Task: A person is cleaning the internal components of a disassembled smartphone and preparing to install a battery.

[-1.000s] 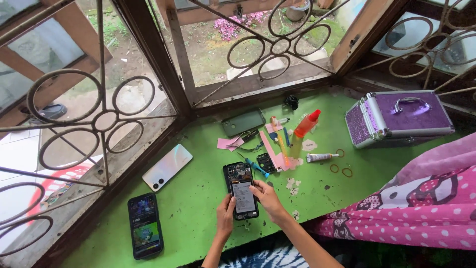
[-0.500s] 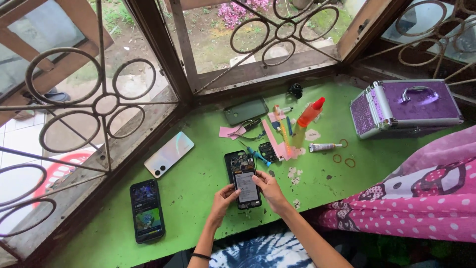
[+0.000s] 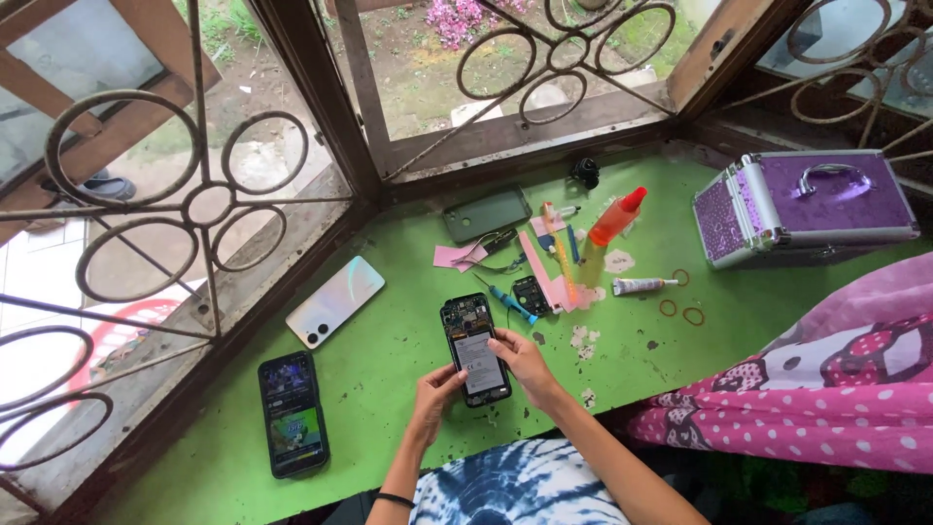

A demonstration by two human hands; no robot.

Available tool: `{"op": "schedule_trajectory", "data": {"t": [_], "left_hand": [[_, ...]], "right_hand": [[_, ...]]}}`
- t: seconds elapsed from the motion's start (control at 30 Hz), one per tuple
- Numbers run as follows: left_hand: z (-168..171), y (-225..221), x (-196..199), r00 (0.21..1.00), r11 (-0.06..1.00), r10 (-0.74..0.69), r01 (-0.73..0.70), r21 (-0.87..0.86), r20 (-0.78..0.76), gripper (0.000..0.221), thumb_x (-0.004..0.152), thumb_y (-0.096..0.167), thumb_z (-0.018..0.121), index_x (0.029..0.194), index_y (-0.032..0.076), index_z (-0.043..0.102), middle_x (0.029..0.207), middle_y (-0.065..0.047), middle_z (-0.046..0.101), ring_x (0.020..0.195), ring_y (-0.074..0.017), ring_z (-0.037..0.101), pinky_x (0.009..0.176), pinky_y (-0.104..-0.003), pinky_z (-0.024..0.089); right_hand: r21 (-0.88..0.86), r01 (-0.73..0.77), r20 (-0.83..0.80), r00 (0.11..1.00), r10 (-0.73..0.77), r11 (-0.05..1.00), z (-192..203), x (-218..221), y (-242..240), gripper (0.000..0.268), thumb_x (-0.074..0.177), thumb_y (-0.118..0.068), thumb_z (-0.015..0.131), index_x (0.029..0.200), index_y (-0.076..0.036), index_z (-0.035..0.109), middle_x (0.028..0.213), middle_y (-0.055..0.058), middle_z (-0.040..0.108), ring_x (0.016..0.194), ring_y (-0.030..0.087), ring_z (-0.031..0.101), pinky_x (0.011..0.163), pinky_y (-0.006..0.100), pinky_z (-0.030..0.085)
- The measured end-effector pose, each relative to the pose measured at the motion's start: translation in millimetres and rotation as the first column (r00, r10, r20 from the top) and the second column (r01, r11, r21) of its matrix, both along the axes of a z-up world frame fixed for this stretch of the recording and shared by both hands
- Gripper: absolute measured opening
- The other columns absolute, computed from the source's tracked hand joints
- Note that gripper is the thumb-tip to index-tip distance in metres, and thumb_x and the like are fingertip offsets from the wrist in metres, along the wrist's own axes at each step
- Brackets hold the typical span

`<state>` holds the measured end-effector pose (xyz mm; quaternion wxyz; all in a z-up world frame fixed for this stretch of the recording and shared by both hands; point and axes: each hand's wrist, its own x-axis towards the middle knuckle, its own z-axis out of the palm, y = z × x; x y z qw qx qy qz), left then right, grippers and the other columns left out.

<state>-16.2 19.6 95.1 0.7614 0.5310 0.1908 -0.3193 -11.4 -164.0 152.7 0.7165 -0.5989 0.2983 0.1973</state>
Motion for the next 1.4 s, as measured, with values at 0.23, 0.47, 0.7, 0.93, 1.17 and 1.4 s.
{"op": "schedule_trajectory", "data": {"t": [0.23,0.47,0.7,0.93,1.17,1.4], "left_hand": [[-7.4,0.7,-0.3,1.000,0.999,0.013,-0.013,-0.034,-0.013,0.058,0.072,0.019,0.083,0.123,-0.006,0.070,0.113,-0.023,0.077,0.100,-0.0323,0.072,0.087,-0.037,0.061],[-5.8,-3.6,4.1,0.997,0.997,0.070,-0.071,0.006,0.032,0.049,0.076,0.015,0.082,0.120,-0.005,0.072,0.112,-0.022,0.078,0.100,-0.0309,0.072,0.086,-0.034,0.062],[-12.1,-3.9,2.6,0.999,0.998,0.041,-0.040,0.038,-0.025,0.046,0.077,0.013,0.082,0.118,-0.006,0.073,0.112,-0.024,0.078,0.099,-0.0333,0.072,0.081,-0.033,0.063],[-9.7,-4.3,3.3,1.000,0.997,0.010,-0.010,0.073,-0.002,0.047,0.076,0.015,0.082,0.118,-0.005,0.074,0.111,-0.022,0.079,0.099,-0.0323,0.072,0.083,-0.034,0.063],[-11.5,-9.7,-1.5,0.993,0.992,0.098,-0.103,0.072,0.069,0.046,0.075,0.016,0.092,0.115,0.000,0.077,0.100,-0.013,0.079,0.087,-0.0144,0.072,0.082,-0.028,0.060],[-7.3,-10.4,0.3,0.995,0.993,0.067,-0.074,0.088,0.076,0.048,0.074,0.017,0.093,0.115,0.000,0.077,0.100,-0.014,0.079,0.088,-0.0159,0.073,0.083,-0.028,0.060]], "right_hand": [[-0.022,0.006,-0.006,1.000,-0.006,1.000,-0.9,-0.7,2.4,0.030,0.103,-0.013,0.054,0.129,-0.003,0.063,0.119,0.014,0.074,0.113,0.027,0.066,0.096,0.040,0.061],[-0.052,0.006,0.025,1.000,-0.004,0.999,7.2,2.4,7.8,0.030,0.104,-0.015,0.053,0.130,-0.005,0.062,0.117,0.013,0.074,0.109,0.024,0.068,0.091,0.038,0.063],[-0.131,-0.020,0.073,0.997,0.030,0.991,-13.7,-8.3,2.7,0.032,0.104,-0.021,0.049,0.131,-0.007,0.061,0.118,0.012,0.075,0.106,0.025,0.071,0.085,0.038,0.066],[-0.130,-0.022,0.156,0.987,0.042,0.991,-33.9,-13.4,-1.9,0.030,0.103,-0.022,0.050,0.127,-0.007,0.062,0.112,0.012,0.072,0.101,0.025,0.071,0.080,0.038,0.069],[0.027,0.169,0.338,0.926,-0.168,0.985,-48.8,-17.9,0.9,0.028,0.096,-0.013,0.069,0.123,-0.003,0.071,0.103,0.010,0.075,0.092,0.013,0.067,0.084,0.032,0.059],[0.021,0.142,0.357,0.923,-0.140,0.990,-55.2,-18.8,-6.7,0.029,0.094,-0.015,0.072,0.120,-0.004,0.072,0.099,0.005,0.073,0.088,0.009,0.064,0.083,0.027,0.057]]}}
